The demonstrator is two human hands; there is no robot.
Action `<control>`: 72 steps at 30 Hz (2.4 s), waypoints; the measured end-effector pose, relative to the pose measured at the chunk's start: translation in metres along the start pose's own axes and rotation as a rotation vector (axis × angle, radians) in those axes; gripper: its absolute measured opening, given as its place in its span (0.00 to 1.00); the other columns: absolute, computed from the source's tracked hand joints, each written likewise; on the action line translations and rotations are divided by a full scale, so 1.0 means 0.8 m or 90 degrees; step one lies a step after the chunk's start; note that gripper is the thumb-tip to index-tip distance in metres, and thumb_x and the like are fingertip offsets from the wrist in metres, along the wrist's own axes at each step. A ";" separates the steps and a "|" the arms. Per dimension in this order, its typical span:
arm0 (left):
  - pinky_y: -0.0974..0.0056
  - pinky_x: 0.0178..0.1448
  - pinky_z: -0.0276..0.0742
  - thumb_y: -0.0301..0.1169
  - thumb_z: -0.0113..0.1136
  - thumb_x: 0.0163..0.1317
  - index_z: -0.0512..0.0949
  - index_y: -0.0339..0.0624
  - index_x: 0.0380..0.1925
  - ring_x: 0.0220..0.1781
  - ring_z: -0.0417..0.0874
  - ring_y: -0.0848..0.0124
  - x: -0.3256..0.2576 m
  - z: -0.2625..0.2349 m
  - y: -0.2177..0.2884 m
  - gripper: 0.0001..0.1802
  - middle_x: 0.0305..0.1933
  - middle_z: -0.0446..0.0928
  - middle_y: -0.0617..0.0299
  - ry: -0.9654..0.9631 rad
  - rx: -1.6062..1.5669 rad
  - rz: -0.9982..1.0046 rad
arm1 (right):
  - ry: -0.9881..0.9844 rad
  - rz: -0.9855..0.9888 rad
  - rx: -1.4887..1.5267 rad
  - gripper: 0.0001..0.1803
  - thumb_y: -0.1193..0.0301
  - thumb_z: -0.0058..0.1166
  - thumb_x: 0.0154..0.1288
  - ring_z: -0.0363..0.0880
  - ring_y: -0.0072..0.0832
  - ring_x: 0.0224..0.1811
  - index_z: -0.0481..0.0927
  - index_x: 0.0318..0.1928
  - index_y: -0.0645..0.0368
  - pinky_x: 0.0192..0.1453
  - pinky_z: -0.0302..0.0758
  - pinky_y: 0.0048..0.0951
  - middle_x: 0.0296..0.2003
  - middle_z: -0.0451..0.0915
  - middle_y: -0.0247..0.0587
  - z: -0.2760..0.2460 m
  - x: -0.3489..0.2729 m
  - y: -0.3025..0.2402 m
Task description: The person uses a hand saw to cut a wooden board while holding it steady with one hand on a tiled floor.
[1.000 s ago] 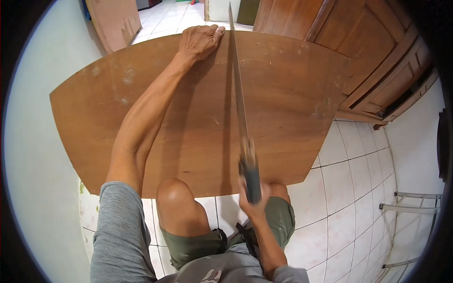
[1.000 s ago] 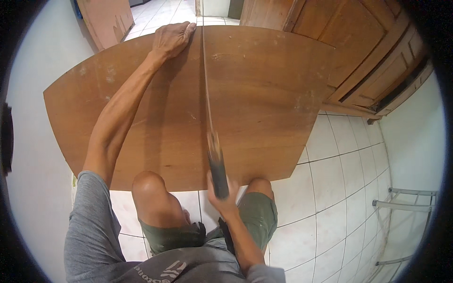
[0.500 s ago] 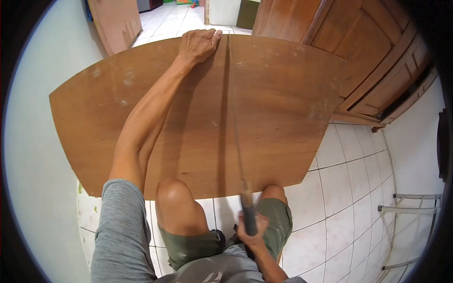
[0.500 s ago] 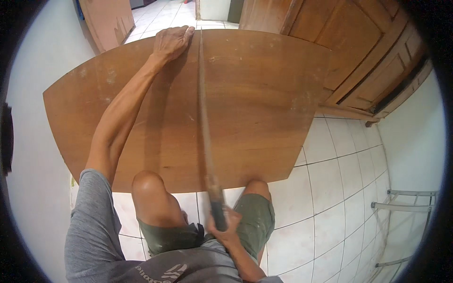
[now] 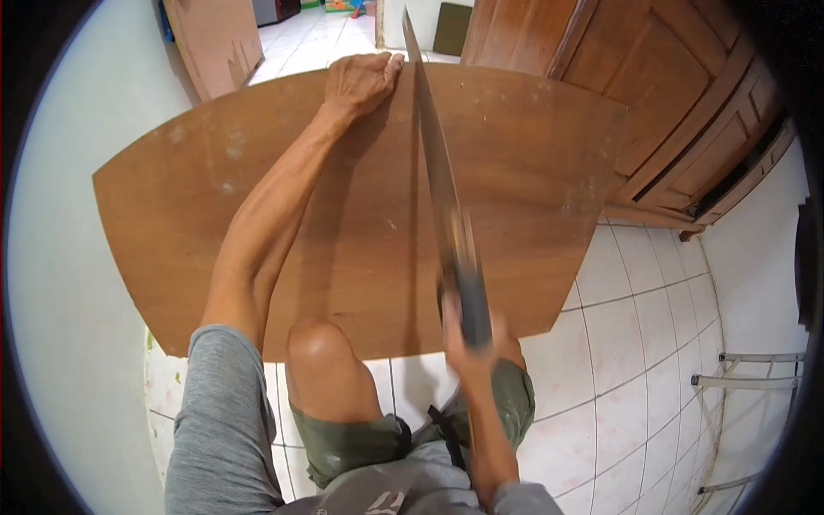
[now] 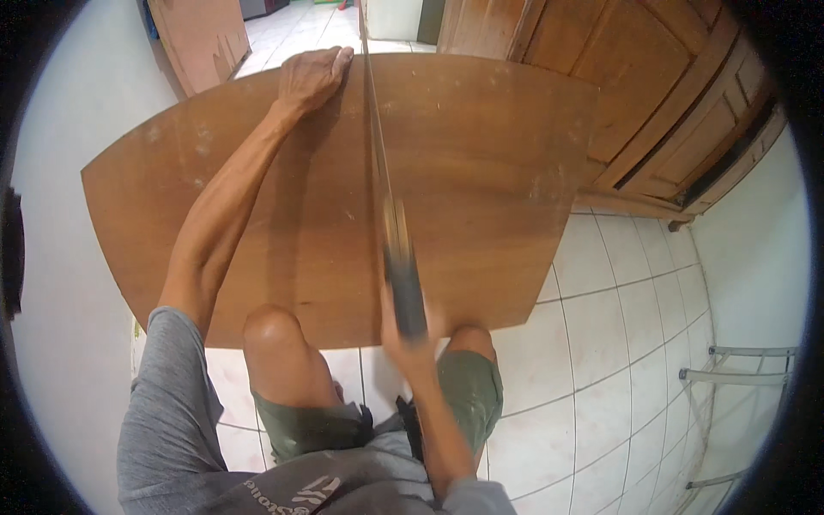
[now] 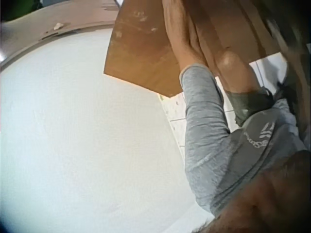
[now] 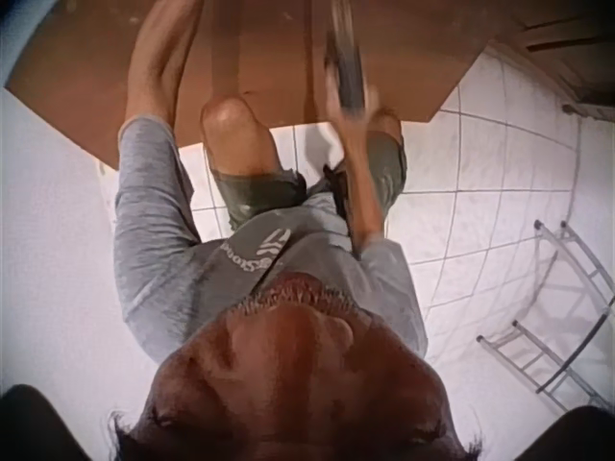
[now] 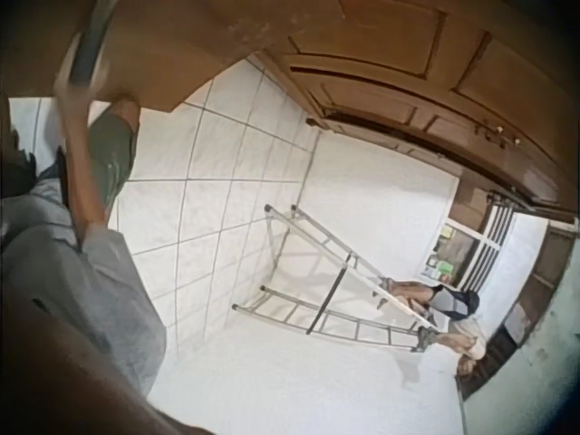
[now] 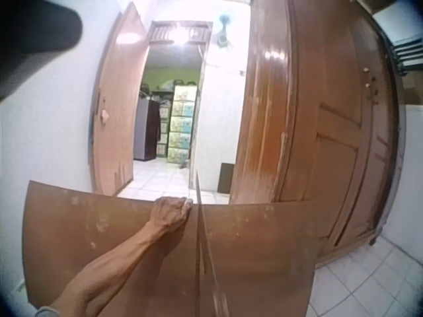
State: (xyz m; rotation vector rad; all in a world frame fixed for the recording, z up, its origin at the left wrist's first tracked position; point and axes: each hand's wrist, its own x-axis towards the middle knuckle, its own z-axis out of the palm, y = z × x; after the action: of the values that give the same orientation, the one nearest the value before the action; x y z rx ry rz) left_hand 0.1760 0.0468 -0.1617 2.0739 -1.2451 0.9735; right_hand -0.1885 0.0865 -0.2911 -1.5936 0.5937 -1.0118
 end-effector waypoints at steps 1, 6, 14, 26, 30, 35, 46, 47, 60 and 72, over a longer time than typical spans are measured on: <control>0.50 0.34 0.73 0.51 0.36 0.71 0.78 0.46 0.28 0.28 0.80 0.51 -0.006 0.003 0.001 0.27 0.23 0.78 0.51 -0.004 -0.002 0.000 | 0.015 0.067 0.012 0.08 0.74 0.60 0.58 0.68 0.18 0.19 0.75 0.26 0.62 0.24 0.64 0.26 0.17 0.71 0.30 0.028 0.049 -0.002; 0.51 0.34 0.74 0.52 0.36 0.71 0.79 0.47 0.28 0.28 0.81 0.51 -0.001 -0.020 -0.010 0.27 0.24 0.79 0.52 -0.051 0.012 -0.018 | -0.048 -0.006 0.042 0.12 0.75 0.60 0.58 0.66 0.18 0.17 0.73 0.21 0.61 0.22 0.62 0.25 0.14 0.69 0.30 0.042 0.058 -0.029; 0.52 0.33 0.75 0.50 0.39 0.69 0.80 0.49 0.29 0.27 0.80 0.52 -0.012 -0.040 0.013 0.24 0.23 0.79 0.53 0.005 0.004 0.006 | -0.019 -0.088 -0.061 0.08 0.76 0.61 0.57 0.72 0.16 0.20 0.77 0.25 0.65 0.23 0.67 0.23 0.16 0.74 0.35 0.039 0.028 -0.004; 0.51 0.30 0.74 0.50 0.39 0.70 0.78 0.46 0.25 0.25 0.79 0.52 -0.020 -0.025 -0.009 0.26 0.20 0.77 0.52 0.035 0.019 0.004 | -0.022 -0.153 -0.068 0.07 0.76 0.60 0.59 0.70 0.16 0.19 0.77 0.26 0.64 0.22 0.66 0.24 0.16 0.73 0.36 0.052 0.019 0.036; 0.51 0.31 0.74 0.49 0.39 0.70 0.78 0.46 0.26 0.26 0.80 0.51 -0.019 -0.026 -0.003 0.25 0.21 0.78 0.52 0.021 0.028 -0.016 | 0.001 -0.058 0.031 0.08 0.77 0.61 0.56 0.73 0.17 0.17 0.77 0.23 0.65 0.21 0.66 0.23 0.15 0.74 0.33 0.028 0.020 -0.002; 0.51 0.32 0.75 0.49 0.39 0.70 0.79 0.46 0.27 0.26 0.80 0.51 -0.016 -0.037 0.006 0.24 0.22 0.78 0.52 0.007 0.037 -0.022 | 0.005 -0.106 -0.040 0.11 0.78 0.58 0.58 0.68 0.15 0.16 0.72 0.21 0.61 0.20 0.62 0.19 0.15 0.71 0.30 0.009 0.021 -0.014; 0.51 0.31 0.74 0.48 0.38 0.71 0.77 0.45 0.23 0.25 0.79 0.51 -0.019 -0.049 0.010 0.26 0.21 0.78 0.53 0.039 0.025 -0.018 | -0.015 0.039 0.039 0.12 0.72 0.63 0.56 0.64 0.16 0.13 0.72 0.22 0.59 0.17 0.57 0.19 0.14 0.70 0.30 -0.034 0.072 -0.177; 0.51 0.31 0.73 0.47 0.38 0.71 0.77 0.44 0.22 0.24 0.79 0.51 -0.019 -0.051 0.009 0.26 0.20 0.77 0.53 0.037 0.017 -0.010 | -0.016 0.033 0.011 0.12 0.72 0.63 0.56 0.64 0.16 0.13 0.72 0.22 0.59 0.17 0.57 0.19 0.14 0.70 0.30 -0.031 0.069 -0.175; 0.52 0.31 0.73 0.42 0.40 0.70 0.74 0.42 0.22 0.23 0.78 0.53 -0.021 -0.046 0.010 0.22 0.19 0.75 0.51 0.069 -0.002 0.009 | -0.197 0.002 0.208 0.11 0.70 0.61 0.55 0.66 0.17 0.16 0.73 0.33 0.62 0.23 0.65 0.20 0.18 0.69 0.32 -0.057 0.124 -0.265; 0.53 0.35 0.76 0.37 0.45 0.64 0.76 0.39 0.22 0.27 0.81 0.54 -0.020 -0.065 0.018 0.18 0.22 0.79 0.50 0.074 -0.024 0.040 | -0.412 -0.008 0.124 0.07 0.73 0.58 0.60 0.69 0.12 0.17 0.74 0.32 0.61 0.18 0.69 0.15 0.21 0.71 0.29 -0.055 0.258 -0.363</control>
State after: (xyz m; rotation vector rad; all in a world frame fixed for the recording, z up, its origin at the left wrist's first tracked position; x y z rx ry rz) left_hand 0.1418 0.0872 -0.1422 1.9308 -1.2657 1.0754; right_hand -0.1593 -0.0245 0.0486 -1.6289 0.0380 -0.4905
